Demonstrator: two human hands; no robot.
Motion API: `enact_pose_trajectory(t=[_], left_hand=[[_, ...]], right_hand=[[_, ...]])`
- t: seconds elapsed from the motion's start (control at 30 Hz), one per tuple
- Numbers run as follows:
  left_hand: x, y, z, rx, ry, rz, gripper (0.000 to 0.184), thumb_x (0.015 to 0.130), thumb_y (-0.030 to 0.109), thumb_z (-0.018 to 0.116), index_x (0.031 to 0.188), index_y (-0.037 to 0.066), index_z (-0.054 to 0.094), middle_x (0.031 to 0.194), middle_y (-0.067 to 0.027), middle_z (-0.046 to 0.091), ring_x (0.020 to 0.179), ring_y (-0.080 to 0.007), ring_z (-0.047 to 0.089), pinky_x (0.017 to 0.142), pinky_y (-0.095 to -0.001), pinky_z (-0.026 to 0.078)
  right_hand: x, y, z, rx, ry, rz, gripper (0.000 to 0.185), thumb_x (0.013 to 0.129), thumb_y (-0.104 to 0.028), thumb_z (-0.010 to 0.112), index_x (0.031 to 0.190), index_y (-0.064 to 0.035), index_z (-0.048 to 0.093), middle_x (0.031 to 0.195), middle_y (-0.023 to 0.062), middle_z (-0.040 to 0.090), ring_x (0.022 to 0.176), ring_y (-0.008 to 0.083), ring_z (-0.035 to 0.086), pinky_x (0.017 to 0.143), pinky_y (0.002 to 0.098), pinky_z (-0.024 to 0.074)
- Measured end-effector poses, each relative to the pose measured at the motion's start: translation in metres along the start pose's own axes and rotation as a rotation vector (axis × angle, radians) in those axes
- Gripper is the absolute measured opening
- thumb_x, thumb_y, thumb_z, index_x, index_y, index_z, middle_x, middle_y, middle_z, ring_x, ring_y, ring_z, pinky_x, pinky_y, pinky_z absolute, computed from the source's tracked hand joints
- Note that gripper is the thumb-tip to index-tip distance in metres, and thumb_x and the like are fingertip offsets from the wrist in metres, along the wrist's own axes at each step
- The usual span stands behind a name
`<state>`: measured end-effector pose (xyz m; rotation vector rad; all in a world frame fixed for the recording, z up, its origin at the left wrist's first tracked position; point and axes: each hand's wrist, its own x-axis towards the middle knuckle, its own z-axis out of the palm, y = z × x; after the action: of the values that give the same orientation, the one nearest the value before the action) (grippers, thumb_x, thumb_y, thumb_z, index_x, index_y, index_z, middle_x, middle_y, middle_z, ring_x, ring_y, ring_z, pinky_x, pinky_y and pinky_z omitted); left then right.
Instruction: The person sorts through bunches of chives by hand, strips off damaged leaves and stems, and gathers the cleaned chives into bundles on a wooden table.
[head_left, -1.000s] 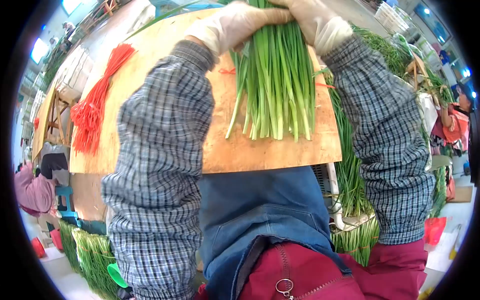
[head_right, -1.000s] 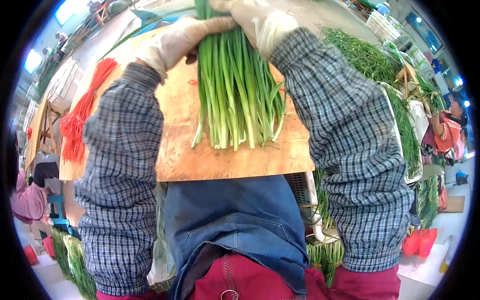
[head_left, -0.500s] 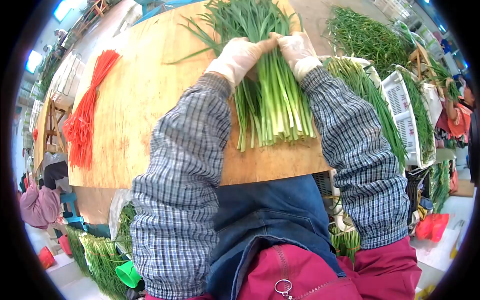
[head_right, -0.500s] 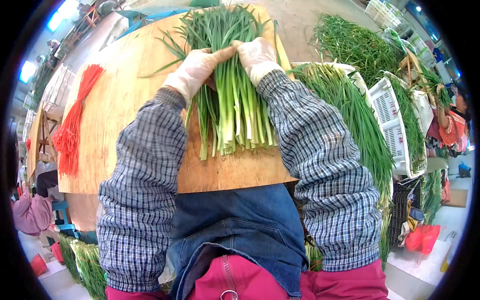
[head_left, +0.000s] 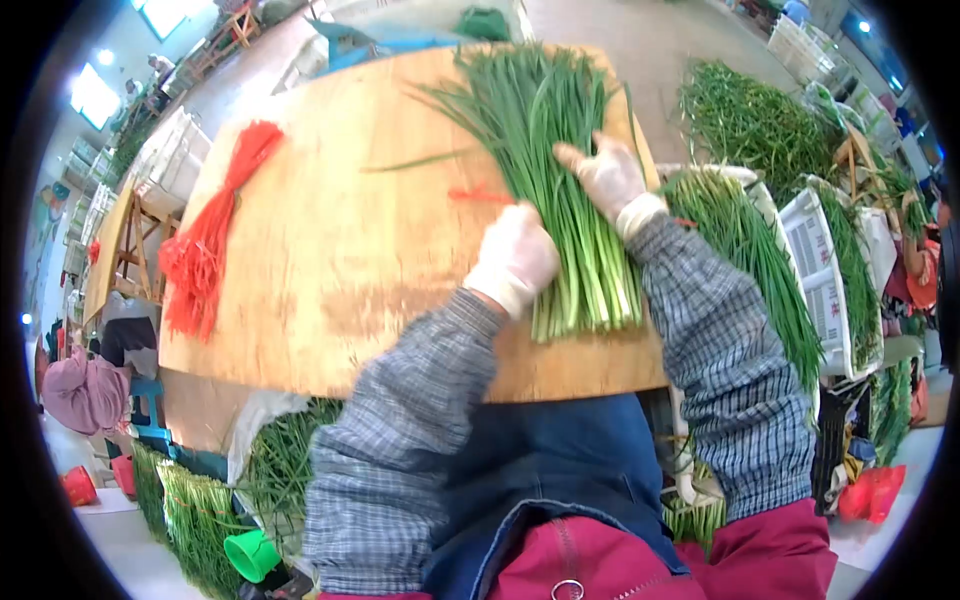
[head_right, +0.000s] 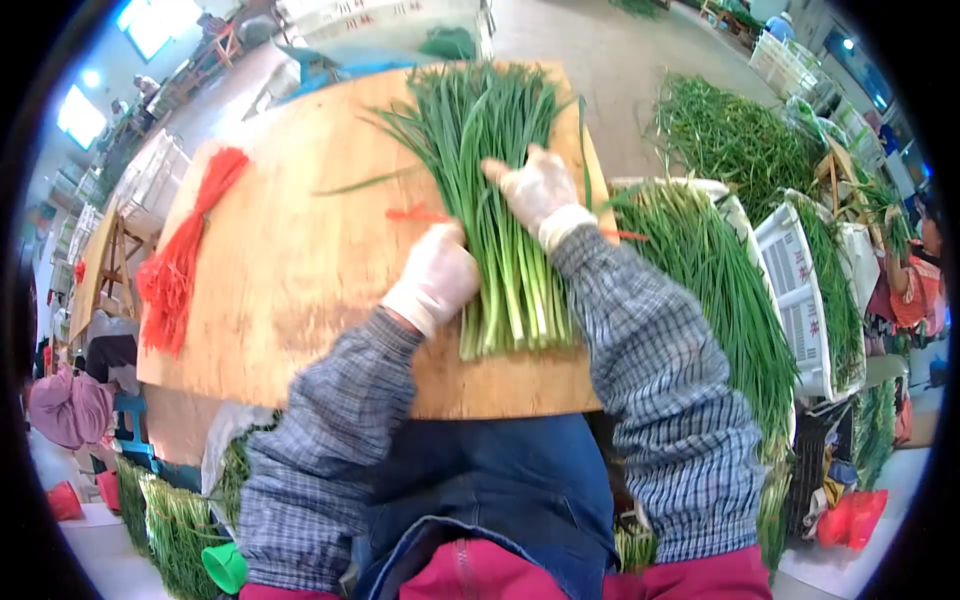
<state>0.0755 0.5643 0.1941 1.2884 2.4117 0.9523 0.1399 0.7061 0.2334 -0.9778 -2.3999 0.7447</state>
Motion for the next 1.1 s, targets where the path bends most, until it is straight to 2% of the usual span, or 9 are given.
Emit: enact_pose_trajectory(t=[0.2, 0.33, 0.47, 0.57, 0.67, 0.87, 0.93, 1.03, 1.1], left_hand=[[0.012, -0.025, -0.031, -0.040, -0.149, 0.052, 0.025, 0.073, 0.009, 0.044, 0.090, 0.000, 0.062, 0.087, -0.0243, 0.060, 0.085, -0.0384, 0.057, 0.076, -0.0395, 0.046], [0.054, -0.050, -0.034, 0.004, -0.059, -0.047, 0.019, 0.074, 0.004, 0.050, 0.087, -0.002, 0.064, 0.082, -0.0204, 0.062, 0.074, -0.0240, 0.062, 0.062, -0.0285, 0.047], [0.104, -0.032, -0.047, 0.895, -0.153, 0.311, 0.016, 0.071, 0.008, 0.051, 0.073, 0.002, 0.065, 0.086, -0.0154, 0.063, 0.081, -0.0274, 0.061, 0.073, -0.0334, 0.048], [0.136, -0.029, -0.040, 0.659, -0.005, 0.333, 0.018, 0.072, 0.007, 0.048, 0.077, 0.001, 0.064, 0.089, -0.0179, 0.062, 0.084, -0.0305, 0.060, 0.075, -0.0345, 0.047], [0.156, -0.023, -0.031, 0.742, -0.176, 0.386, 0.020, 0.073, 0.006, 0.047, 0.083, -0.001, 0.063, 0.087, -0.0202, 0.061, 0.085, -0.0330, 0.059, 0.076, -0.0366, 0.047], [0.091, -0.011, -0.069, 0.096, 0.149, -0.119, 0.019, 0.077, 0.010, 0.048, 0.081, -0.003, 0.062, 0.082, -0.0225, 0.061, 0.083, -0.0332, 0.060, 0.075, -0.0369, 0.047], [0.052, -0.028, -0.070, 0.060, 0.132, -0.129, 0.023, 0.080, 0.006, 0.047, 0.096, -0.003, 0.061, 0.072, -0.0160, 0.062, 0.061, -0.0156, 0.060, 0.054, -0.0277, 0.049], [0.000, -0.032, -0.070, -0.085, 0.130, -0.057, 0.026, 0.081, 0.005, 0.052, 0.105, -0.002, 0.058, 0.080, -0.0098, 0.063, 0.061, -0.0110, 0.057, 0.053, -0.0230, 0.046], [-0.029, 0.026, -0.103, -0.292, 0.219, -0.008, 0.030, 0.080, 0.001, 0.053, 0.109, -0.002, 0.056, 0.088, -0.0085, 0.061, 0.066, -0.0110, 0.056, 0.058, -0.0226, 0.045]], right_hand=[[-0.002, -0.004, -0.005, -0.187, -0.098, 0.033, 0.078, 0.078, -0.054, 0.052, 0.120, 0.0113, 0.041, 0.119, 0.0271, 0.047, 0.114, 0.0356, 0.044, 0.095, 0.0377, 0.0344], [-0.002, -0.012, -0.009, -0.297, -0.180, 0.027, 0.075, 0.081, -0.056, 0.045, 0.120, 0.0086, 0.041, 0.120, 0.0238, 0.046, 0.112, 0.0338, 0.045, 0.093, 0.0391, 0.0361], [-0.001, 0.004, -0.001, -0.341, -0.094, -0.058, 0.072, 0.080, -0.056, 0.046, 0.115, 0.0070, 0.044, 0.115, 0.0205, 0.051, 0.107, 0.0310, 0.050, 0.088, 0.0409, 0.0397], [-0.003, 0.008, 0.004, -0.324, -0.057, -0.102, 0.071, 0.080, -0.055, 0.047, 0.115, 0.0072, 0.044, 0.113, 0.0198, 0.051, 0.105, 0.0300, 0.050, 0.086, 0.0420, 0.0399], [-0.004, 0.004, 0.003, -0.384, -0.069, -0.091, 0.073, 0.078, -0.055, 0.049, 0.115, 0.0085, 0.044, 0.112, 0.0186, 0.052, 0.102, 0.0293, 0.052, 0.085, 0.0410, 0.0391], [-0.003, 0.005, 0.006, -0.357, -0.021, -0.087, 0.077, 0.077, -0.057, 0.048, 0.116, 0.0092, 0.043, 0.115, 0.0199, 0.048, 0.105, 0.0301, 0.049, 0.087, 0.0425, 0.0371], [-0.004, 0.002, -0.002, -0.318, -0.058, -0.054, 0.076, 0.078, -0.058, 0.047, 0.114, 0.0090, 0.045, 0.116, 0.0207, 0.048, 0.106, 0.0310, 0.048, 0.088, 0.0425, 0.0368], [-0.003, 0.000, -0.012, -0.350, -0.090, -0.025, 0.076, 0.079, -0.061, 0.044, 0.108, 0.0088, 0.050, 0.112, 0.0213, 0.050, 0.105, 0.0317, 0.049, 0.087, 0.0426, 0.0378], [-0.004, 0.004, -0.035, -0.314, 0.062, -0.141, 0.069, 0.078, -0.054, 0.051, 0.105, 0.0097, 0.052, 0.100, 0.0203, 0.055, 0.087, 0.0297, 0.057, 0.073, 0.0381, 0.0460]])
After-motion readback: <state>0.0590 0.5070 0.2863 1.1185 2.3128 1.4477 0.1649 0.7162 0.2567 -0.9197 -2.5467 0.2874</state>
